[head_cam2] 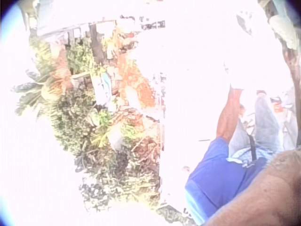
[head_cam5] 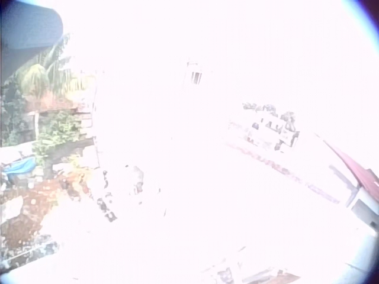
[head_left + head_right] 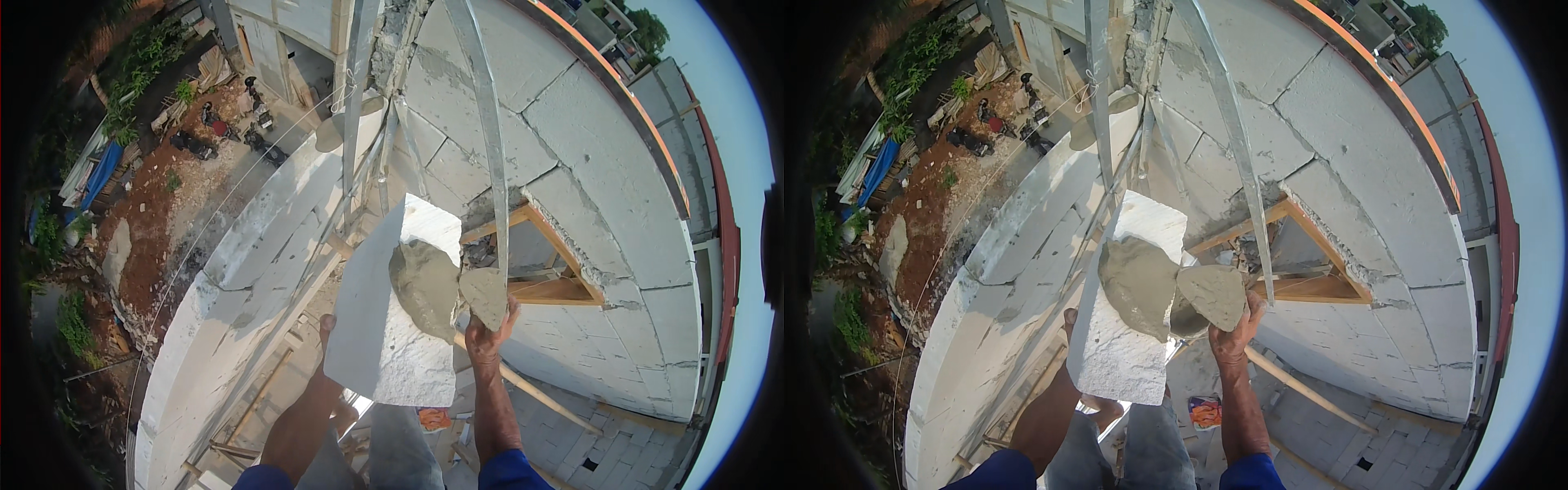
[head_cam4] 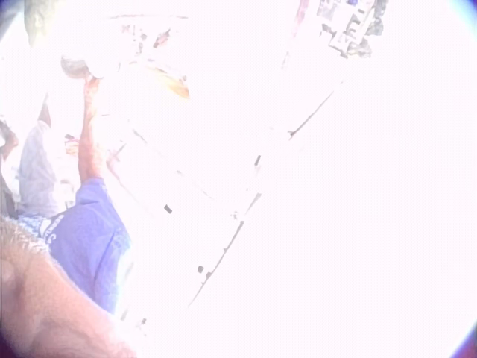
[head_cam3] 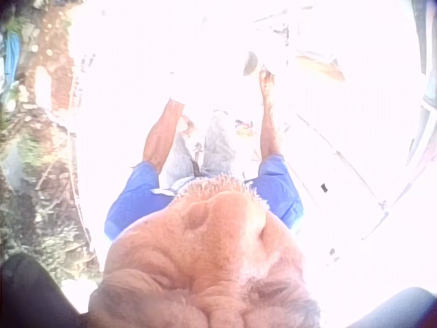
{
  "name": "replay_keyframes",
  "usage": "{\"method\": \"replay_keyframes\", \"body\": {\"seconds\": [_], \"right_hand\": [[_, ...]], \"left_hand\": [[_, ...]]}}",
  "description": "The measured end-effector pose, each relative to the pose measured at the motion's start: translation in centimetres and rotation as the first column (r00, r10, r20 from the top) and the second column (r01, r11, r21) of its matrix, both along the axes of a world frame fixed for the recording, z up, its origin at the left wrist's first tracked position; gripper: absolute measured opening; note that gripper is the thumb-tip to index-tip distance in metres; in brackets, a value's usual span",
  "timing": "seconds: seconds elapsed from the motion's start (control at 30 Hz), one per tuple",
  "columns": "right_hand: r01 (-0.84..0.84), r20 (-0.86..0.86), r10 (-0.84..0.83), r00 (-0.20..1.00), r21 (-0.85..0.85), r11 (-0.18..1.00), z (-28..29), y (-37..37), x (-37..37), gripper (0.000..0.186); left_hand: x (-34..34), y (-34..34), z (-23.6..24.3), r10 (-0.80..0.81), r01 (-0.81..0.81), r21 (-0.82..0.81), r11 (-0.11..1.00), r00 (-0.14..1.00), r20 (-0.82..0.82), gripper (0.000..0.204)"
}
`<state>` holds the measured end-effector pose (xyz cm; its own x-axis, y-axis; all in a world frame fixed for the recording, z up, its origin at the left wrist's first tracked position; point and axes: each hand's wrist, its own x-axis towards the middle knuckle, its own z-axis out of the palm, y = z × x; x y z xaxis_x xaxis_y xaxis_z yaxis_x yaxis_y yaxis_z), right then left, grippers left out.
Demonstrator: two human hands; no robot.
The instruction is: The person cuts a concrete block with a hand saw, applies mortar onto the block and structure using a trowel, and installs the block onto the wall by hand.
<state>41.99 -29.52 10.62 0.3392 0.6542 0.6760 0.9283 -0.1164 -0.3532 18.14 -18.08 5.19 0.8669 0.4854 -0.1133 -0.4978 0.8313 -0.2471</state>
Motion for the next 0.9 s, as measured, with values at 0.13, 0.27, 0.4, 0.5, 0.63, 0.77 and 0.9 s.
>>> {"method": "replay_keyframes", "body": {"seconds": [0.13, 0.27, 0.4, 0.5, 0.63, 0.77, 0.9], "right_hand": [[0.12, -0.014, -0.12, 0.993, 0.026, 0.992, 2.5, -0.7, 1.1, 0.043], [0.009, 0.194, -0.02, 0.981, 0.055, 0.998, 5.1, -0.8, 2.7, 0.053], [0.012, 0.349, 0.019, 0.937, -0.085, 0.996, 6.0, -0.3, 4.5, 0.058], [0.029, 0.383, 0.013, 0.923, -0.103, 0.994, 5.2, 0.4, 5.5, 0.057], [0.042, 0.236, -0.021, 0.972, -0.084, 0.996, 3.2, 1.2, 6.0, 0.053], [0.024, 0.067, -0.019, 0.998, -0.07, 0.997, 1.3, 1.9, 5.7, 0.05], [0.009, 0.043, -0.006, 0.999, -0.059, 0.998, 0.1, 2.5, 5.1, 0.043]], "left_hand": [[-0.2, 0.2, -0.3, 0.004, -0.004, 0.004, 1.0, 1.0, -0.019, 0.076], [0.3, 0.2, -0.4, -0.006, 0.006, -0.01, 1.0, 1.0, -0.016, 0.077], [0.8, 0.2, -0.3, -0.035, 0.034, 0.039, 0.999, 0.999, 0.029, 0.079], [0.9, 0.1, -0.3, -0.042, 0.049, 0.057, 0.997, 0.993, -0.112, 0.079], [0.8, -0.3, -1.0, -0.055, 0.064, 0.048, 0.997, 0.986, -0.158, 0.079], [0.6, -0.3, -2.1, -0.086, 0.087, 0.003, 0.996, 0.993, -0.083, 0.078], [0.0, -0.6, -2.5, -0.097, 0.095, -0.023, 0.995, 0.99, -0.104, 0.078]]}}
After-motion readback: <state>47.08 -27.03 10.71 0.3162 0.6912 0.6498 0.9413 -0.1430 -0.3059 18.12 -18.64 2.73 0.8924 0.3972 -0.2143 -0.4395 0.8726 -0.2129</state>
